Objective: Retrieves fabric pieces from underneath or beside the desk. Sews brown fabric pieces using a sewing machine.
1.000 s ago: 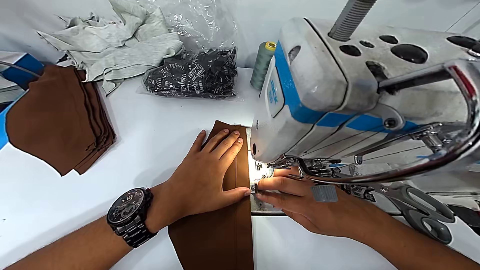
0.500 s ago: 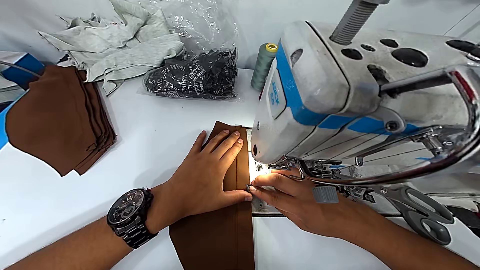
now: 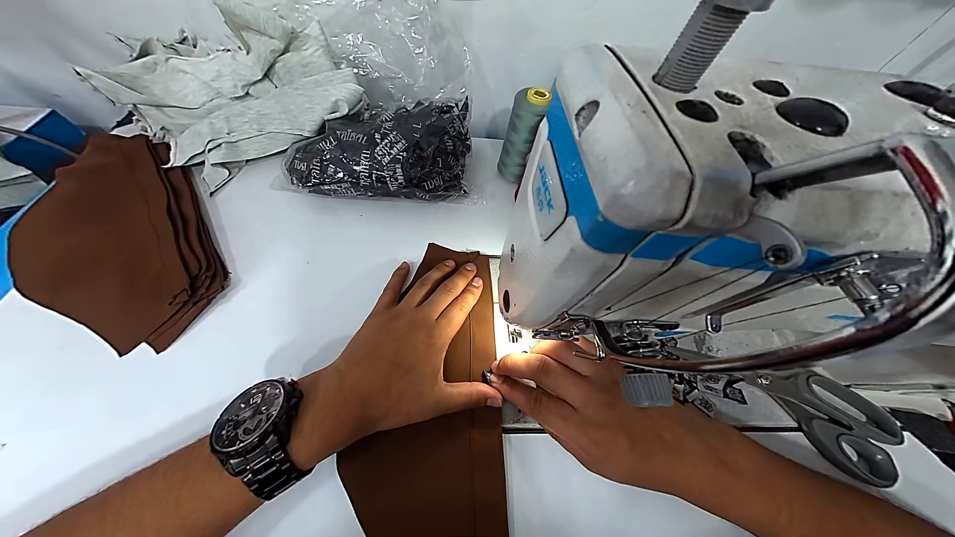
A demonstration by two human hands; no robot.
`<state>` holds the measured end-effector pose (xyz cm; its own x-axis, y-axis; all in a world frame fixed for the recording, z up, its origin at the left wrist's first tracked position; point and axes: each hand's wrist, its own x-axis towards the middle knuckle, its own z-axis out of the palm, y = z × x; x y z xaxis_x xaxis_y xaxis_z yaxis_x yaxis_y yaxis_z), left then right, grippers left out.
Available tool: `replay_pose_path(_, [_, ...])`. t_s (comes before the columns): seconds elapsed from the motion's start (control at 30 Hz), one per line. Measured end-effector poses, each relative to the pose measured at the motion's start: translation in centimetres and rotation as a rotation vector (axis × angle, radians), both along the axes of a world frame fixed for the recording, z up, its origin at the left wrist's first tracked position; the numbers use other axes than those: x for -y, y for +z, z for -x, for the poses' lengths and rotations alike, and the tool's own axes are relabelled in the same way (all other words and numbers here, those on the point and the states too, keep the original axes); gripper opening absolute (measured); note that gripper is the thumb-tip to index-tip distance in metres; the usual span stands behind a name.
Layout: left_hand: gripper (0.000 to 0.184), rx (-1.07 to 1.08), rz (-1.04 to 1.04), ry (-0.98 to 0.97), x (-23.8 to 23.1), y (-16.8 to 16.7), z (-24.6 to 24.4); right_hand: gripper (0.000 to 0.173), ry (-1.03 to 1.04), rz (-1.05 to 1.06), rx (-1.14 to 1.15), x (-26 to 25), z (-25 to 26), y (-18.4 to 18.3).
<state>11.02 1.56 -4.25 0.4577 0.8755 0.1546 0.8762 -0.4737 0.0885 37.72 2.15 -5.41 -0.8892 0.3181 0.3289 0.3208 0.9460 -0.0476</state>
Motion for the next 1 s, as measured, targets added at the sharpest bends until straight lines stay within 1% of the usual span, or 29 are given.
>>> replay_pose_path(0.07, [0.118, 0.037, -0.020, -0.011, 0.1, 0.0, 0.0, 0.035, -0.015, -0.024, 0.002, 0.3, 0.2, 0.1])
replay_pose_path(0.1, [0.114, 0.079, -0.057, -0.036, 0.2, 0.1, 0.1, 0.035, -0.019, -0.034, 0.006, 0.4, 0.2, 0.1])
replay_pose_path(0.13, [0.102, 0.139, -0.110, -0.082, 0.4, 0.2, 0.2, 0.035, -0.019, -0.039, 0.008, 0.4, 0.2, 0.1])
replay_pose_path(0.17, [0.080, 0.215, -0.166, -0.157, 0.7, 0.4, 0.4, 0.035, -0.019, -0.037, 0.012, 0.4, 0.2, 0.1])
replay_pose_path(0.2, [0.053, 0.290, -0.210, -0.246, 0.9, 0.6, 0.7, 0.036, -0.022, -0.030, 0.011, 0.4, 0.2, 0.1])
replay_pose_path(0.23, [0.032, 0.340, -0.223, -0.332, 1.1, 0.5, 0.9, 0.036, -0.025, -0.021, 0.004, 0.4, 0.2, 0.1])
replay_pose_path(0.27, [0.022, 0.373, -0.214, -0.401, 1.3, 0.3, 1.2, 0.036, -0.029, -0.015, -0.002, 0.5, 0.2, 0.0])
replay_pose_path(0.3, [0.019, 0.385, -0.194, -0.451, 1.3, 0.1, 1.4, 0.036, -0.033, -0.010, 0.000, 0.5, 0.2, 0.0])
replay_pose_path(0.37, [0.021, 0.368, -0.187, -0.516, 1.2, 0.0, 1.8, 0.036, -0.036, -0.004, 0.015, 0.6, 0.2, 0.1])
replay_pose_path(0.53, [0.027, 0.232, -0.255, -0.613, 1.0, 0.4, 2.3, 0.037, -0.048, 0.000, 0.020, 0.6, 0.1, 0.1])
replay_pose_path(0.7, [0.029, 0.158, -0.264, -0.622, 1.2, 0.6, 2.3, 0.037, -0.033, 0.002, 0.015, 0.6, 0.0, 0.1])
replay_pose_path(0.9, [0.032, 0.244, -0.168, -0.565, 1.8, 0.4, 2.8, 0.041, -0.034, -0.015, 0.022, 0.7, -0.5, -0.3])
replay_pose_path(1.0, [0.036, 0.211, -0.119, -0.583, 2.3, 0.7, 3.6, 0.038, -0.027, -0.020, 0.024, 0.7, -0.4, -0.3])
